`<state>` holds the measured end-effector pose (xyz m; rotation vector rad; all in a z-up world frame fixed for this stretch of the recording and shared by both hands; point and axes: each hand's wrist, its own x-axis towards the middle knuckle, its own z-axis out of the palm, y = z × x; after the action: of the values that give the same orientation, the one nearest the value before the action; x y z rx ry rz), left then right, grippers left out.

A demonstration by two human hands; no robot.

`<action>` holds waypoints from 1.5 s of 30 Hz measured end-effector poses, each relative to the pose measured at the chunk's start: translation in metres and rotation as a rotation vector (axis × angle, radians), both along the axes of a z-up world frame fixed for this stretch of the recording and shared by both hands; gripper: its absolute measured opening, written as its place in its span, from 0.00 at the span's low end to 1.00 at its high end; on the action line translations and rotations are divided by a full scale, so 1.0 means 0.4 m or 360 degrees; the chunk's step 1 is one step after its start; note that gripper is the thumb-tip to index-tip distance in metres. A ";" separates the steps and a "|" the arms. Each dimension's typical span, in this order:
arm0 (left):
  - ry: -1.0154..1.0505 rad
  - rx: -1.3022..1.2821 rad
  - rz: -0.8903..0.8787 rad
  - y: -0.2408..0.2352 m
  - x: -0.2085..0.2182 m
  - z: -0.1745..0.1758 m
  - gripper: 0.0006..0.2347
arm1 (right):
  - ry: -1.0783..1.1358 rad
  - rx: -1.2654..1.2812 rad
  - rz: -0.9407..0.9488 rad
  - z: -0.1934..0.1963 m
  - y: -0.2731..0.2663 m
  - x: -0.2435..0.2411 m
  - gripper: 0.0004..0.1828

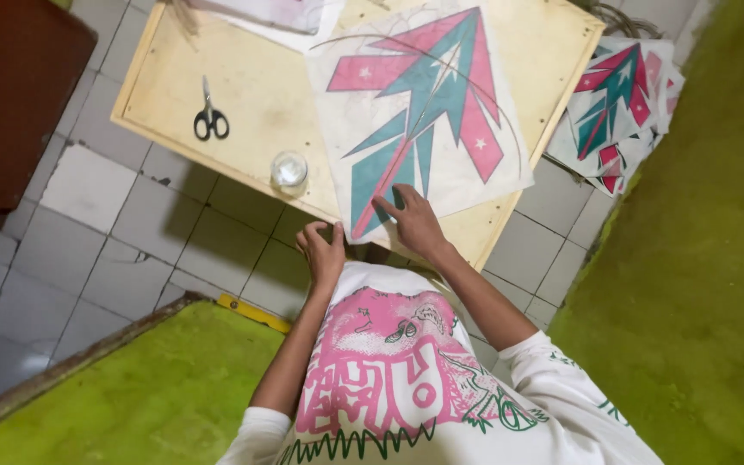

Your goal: Assembling a kite by applying glue to the bamboo frame and attaching pre-cut kite paper.

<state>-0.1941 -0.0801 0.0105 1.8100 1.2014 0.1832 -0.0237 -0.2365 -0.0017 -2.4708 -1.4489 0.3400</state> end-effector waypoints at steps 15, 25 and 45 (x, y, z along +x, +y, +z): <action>0.0058 -0.0749 0.0278 -0.043 -0.028 -0.288 0.15 | -0.0177 -0.0315 0.0084 0.043 0.012 -0.028 0.36; 0.0076 -0.0737 0.0284 -0.064 0.007 -0.243 0.10 | -0.0205 -0.0246 0.0012 0.039 -0.004 0.022 0.33; 0.0064 -0.0638 0.0510 -0.068 0.045 -0.280 0.23 | -0.0414 -0.0222 0.0116 0.050 -0.011 -0.048 0.30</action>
<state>-0.1763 -0.1074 -0.1014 1.2768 1.4383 0.0794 -0.0428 -0.2409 0.0182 -2.6589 -1.6718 0.1405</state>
